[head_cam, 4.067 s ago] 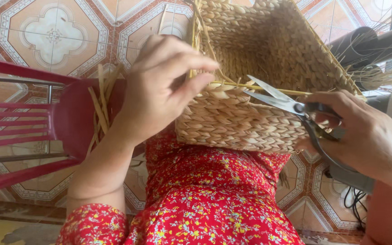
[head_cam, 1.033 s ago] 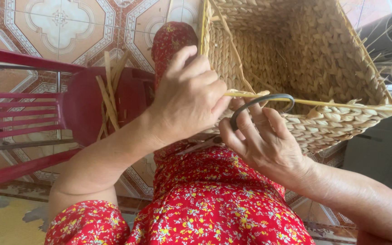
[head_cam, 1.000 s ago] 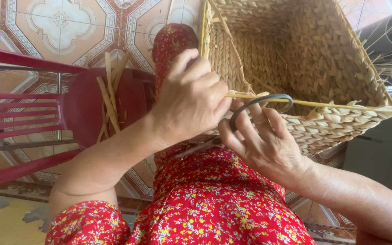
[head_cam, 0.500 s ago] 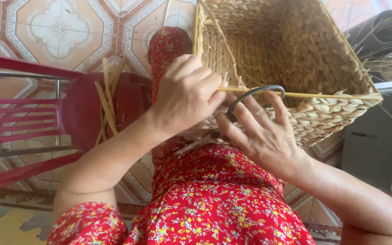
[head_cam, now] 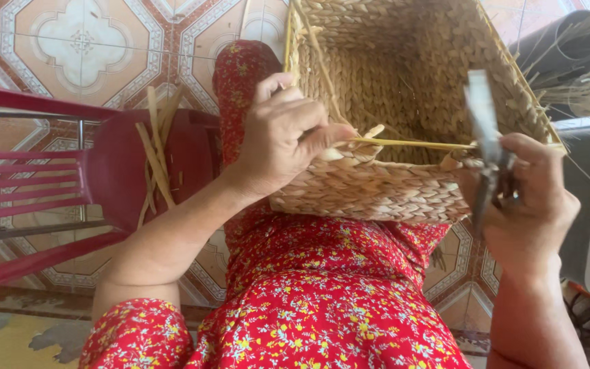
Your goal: The person weaves a rectangular basket using dried palm leaves, interlacing strands by hand and trimming excess material with scissors. The person works on the basket's rim and interior, adjusting the weave and cutting protruding ends.
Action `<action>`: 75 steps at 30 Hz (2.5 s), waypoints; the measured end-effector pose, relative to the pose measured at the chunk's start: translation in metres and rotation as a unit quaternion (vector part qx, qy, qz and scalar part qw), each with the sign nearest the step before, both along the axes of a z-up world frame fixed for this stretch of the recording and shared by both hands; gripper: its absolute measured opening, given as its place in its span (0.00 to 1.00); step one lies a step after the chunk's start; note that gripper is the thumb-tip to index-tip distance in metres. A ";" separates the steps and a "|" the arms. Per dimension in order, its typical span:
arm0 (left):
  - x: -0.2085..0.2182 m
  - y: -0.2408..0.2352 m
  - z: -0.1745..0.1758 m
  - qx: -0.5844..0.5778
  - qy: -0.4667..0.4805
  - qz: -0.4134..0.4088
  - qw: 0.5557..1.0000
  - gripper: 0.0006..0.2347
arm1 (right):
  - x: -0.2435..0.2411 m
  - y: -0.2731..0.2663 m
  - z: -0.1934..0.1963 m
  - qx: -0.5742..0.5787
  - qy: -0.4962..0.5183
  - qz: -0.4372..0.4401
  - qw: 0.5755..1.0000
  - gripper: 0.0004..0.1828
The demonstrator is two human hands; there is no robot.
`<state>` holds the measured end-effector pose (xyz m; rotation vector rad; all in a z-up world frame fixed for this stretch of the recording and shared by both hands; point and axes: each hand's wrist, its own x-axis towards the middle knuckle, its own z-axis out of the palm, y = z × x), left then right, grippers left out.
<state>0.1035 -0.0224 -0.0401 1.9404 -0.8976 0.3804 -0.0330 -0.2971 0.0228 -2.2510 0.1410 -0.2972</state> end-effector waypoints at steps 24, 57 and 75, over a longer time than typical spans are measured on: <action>0.012 -0.010 -0.161 0.176 -0.131 0.008 0.976 0.18 | 0.032 -0.013 -0.174 0.175 0.109 -0.075 0.976 0.24; 0.036 -0.045 -0.150 0.116 0.355 -0.053 0.926 0.07 | 0.082 -0.032 -0.106 -0.063 0.483 0.211 0.848 0.35; 0.038 -0.045 -0.147 0.087 0.398 -0.079 0.910 0.05 | 0.088 -0.017 -0.114 -0.051 0.499 0.216 0.838 0.37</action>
